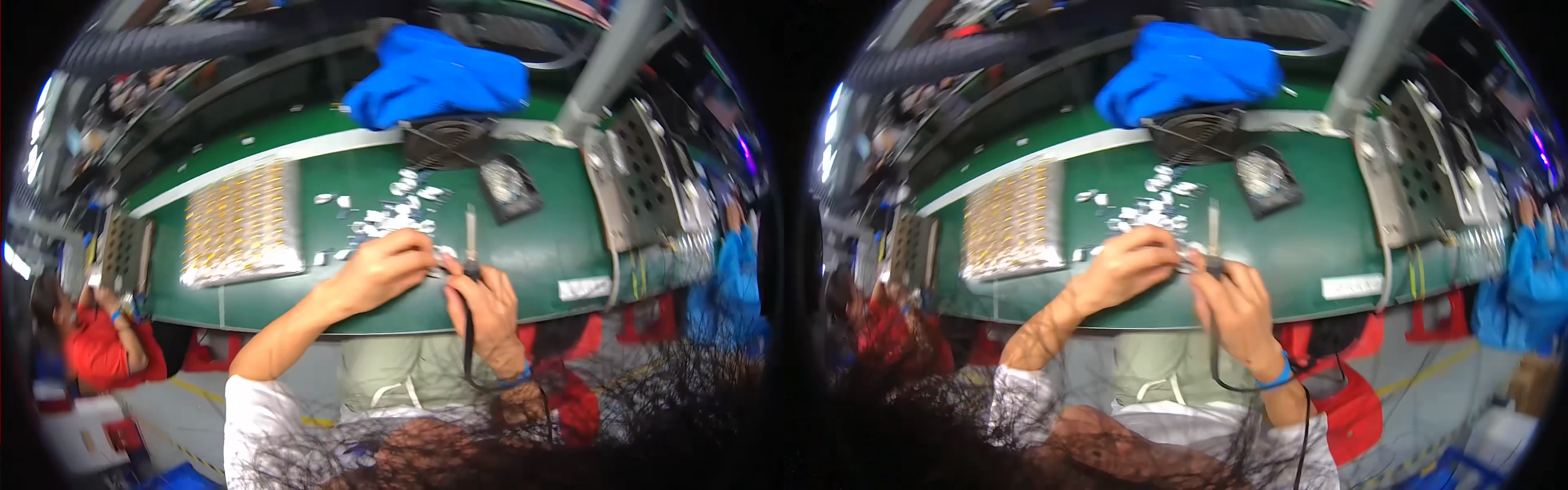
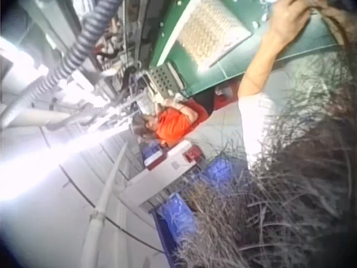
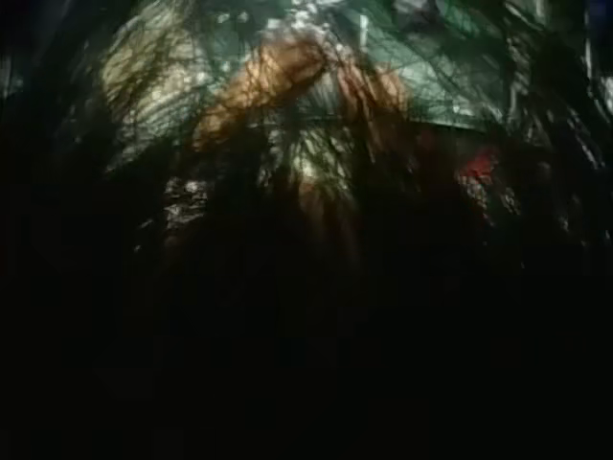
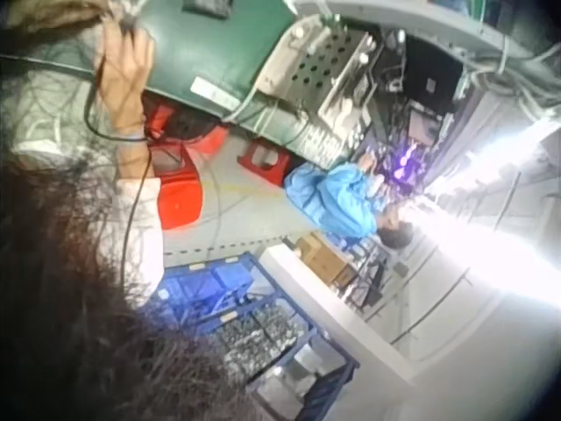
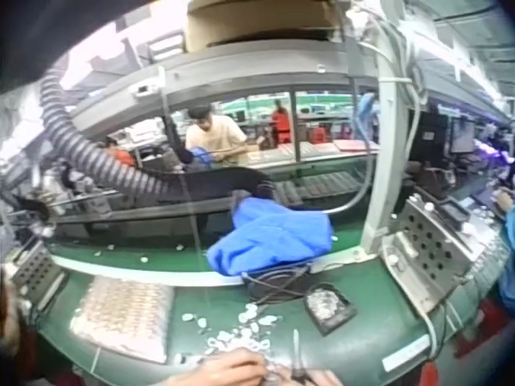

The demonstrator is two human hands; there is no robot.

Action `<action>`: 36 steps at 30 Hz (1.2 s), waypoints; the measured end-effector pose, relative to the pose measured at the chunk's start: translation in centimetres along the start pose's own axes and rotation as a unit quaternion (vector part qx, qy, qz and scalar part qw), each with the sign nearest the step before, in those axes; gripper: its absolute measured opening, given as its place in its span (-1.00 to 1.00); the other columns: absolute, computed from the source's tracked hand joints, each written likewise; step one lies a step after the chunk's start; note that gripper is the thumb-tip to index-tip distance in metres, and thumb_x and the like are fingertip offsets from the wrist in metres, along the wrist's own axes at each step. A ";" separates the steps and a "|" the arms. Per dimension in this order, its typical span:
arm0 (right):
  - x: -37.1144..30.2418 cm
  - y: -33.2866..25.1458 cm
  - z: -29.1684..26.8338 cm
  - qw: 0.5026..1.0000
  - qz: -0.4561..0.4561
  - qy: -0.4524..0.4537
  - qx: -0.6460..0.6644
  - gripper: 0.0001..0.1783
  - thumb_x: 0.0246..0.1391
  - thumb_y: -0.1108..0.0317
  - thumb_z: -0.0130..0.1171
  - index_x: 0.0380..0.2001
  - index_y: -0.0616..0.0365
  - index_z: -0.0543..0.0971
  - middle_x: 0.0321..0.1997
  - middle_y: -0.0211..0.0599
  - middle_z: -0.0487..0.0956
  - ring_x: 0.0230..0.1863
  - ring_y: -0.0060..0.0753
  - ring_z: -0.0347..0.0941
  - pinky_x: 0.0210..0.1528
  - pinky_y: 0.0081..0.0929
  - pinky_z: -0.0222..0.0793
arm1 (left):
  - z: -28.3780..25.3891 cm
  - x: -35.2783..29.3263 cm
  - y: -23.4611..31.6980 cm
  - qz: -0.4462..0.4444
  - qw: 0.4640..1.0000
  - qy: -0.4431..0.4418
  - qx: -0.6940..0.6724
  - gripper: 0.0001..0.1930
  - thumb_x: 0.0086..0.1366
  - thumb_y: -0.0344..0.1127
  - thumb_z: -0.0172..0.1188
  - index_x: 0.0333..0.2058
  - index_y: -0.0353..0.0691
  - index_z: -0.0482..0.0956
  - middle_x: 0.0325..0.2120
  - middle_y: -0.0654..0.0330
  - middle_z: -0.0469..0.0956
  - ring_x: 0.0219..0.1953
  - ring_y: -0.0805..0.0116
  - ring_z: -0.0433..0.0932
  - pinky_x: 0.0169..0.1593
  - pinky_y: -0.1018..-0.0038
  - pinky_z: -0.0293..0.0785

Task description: Soldering small electronic components onto circuit boards at an industrial workstation.

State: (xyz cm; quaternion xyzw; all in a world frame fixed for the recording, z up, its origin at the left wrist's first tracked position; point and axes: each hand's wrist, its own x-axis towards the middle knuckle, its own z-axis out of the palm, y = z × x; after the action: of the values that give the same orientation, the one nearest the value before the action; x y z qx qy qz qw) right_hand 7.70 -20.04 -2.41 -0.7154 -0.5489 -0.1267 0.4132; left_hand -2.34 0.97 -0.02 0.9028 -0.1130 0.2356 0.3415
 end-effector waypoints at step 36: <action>-0.9 0.9 -1.2 0.992 -0.019 0.079 0.098 -0.45 0.00 0.63 0.40 0.12 0.28 0.55 0.04 -0.15 0.74 -0.28 -0.15 0.58 -0.26 -0.32 0.45 | -9.3 -2.8 -0.7 -0.222 0.928 0.227 -0.194 -0.67 0.41 -0.62 0.21 0.12 -0.44 0.55 -0.12 0.02 0.70 -0.08 0.34 0.68 0.05 0.43 0.63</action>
State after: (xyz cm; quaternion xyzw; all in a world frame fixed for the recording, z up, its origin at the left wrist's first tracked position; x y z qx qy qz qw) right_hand 8.48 -21.59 -2.65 -0.6490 -0.5376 -0.1363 0.5208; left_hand -7.78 7.81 4.29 0.7433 0.1275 0.3255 0.5704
